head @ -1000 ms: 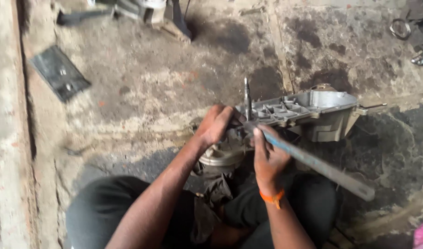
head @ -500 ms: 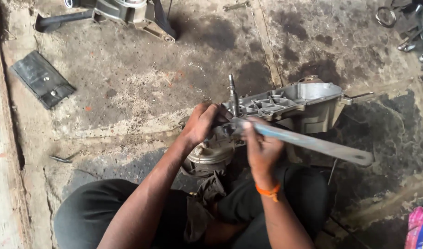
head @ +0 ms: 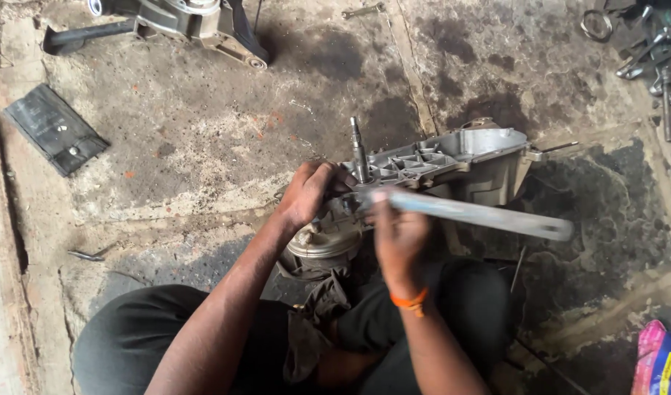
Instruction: The person sits on the workshop floor working on a scooter engine crankcase. They hammer a long flat bar against a shaft in the casing, reposition the casing, pry at components by hand, scrape at the casing with a screwdriver-like tool, and wipe or brush the part with a cloth.
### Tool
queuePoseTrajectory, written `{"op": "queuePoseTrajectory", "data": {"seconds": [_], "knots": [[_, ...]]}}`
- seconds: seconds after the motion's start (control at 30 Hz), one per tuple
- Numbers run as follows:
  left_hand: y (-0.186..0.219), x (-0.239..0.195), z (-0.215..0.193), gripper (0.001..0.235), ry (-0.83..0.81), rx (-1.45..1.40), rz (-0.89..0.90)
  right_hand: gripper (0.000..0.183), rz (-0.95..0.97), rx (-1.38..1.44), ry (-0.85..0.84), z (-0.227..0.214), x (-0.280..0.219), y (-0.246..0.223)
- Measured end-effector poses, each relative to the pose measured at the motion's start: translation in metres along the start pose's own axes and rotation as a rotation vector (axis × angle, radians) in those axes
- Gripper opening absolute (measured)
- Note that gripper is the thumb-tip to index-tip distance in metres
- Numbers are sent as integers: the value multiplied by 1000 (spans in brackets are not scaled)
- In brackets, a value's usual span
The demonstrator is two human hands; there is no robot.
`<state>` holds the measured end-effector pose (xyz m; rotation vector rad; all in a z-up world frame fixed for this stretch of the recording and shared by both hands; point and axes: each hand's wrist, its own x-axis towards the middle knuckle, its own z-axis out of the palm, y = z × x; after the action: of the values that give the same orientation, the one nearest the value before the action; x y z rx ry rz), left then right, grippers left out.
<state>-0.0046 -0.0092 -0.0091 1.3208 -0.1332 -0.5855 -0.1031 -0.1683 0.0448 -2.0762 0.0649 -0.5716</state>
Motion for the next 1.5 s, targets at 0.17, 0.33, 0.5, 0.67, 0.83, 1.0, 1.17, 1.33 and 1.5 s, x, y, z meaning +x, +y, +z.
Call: {"op": "queuePoseTrajectory", "data": {"seconds": [0.17, 0.33, 0.5, 0.67, 0.83, 1.0, 1.17, 1.33, 1.5], "knots": [[1, -3, -2, 54, 0, 1, -14, 20, 89, 102, 17, 1, -2, 6], [2, -5, -1, 53, 15, 22, -19, 18, 47, 157, -18, 6, -10, 9], [3, -7, -4, 54, 6, 11, 12, 15, 38, 96, 41, -2, 0, 8], [5, -5, -2, 53, 11, 44, 42, 13, 10, 122, 17, -1, -6, 16], [9, -7, -2, 54, 4, -14, -15, 15, 85, 273, 66, -5, -4, 28], [4, -3, -2, 55, -2, 19, -2, 12, -40, -12, 9, 1, -5, 14], [5, -5, -2, 57, -11, 35, 28, 12, 6, 71, 6, 4, -9, 12], [5, -4, -3, 56, -6, 59, 21, 13, 22, 45, 59, 6, -8, 7], [0, -4, -3, 55, -7, 26, 52, 11, -59, -83, 23, -3, -2, 1]]}}
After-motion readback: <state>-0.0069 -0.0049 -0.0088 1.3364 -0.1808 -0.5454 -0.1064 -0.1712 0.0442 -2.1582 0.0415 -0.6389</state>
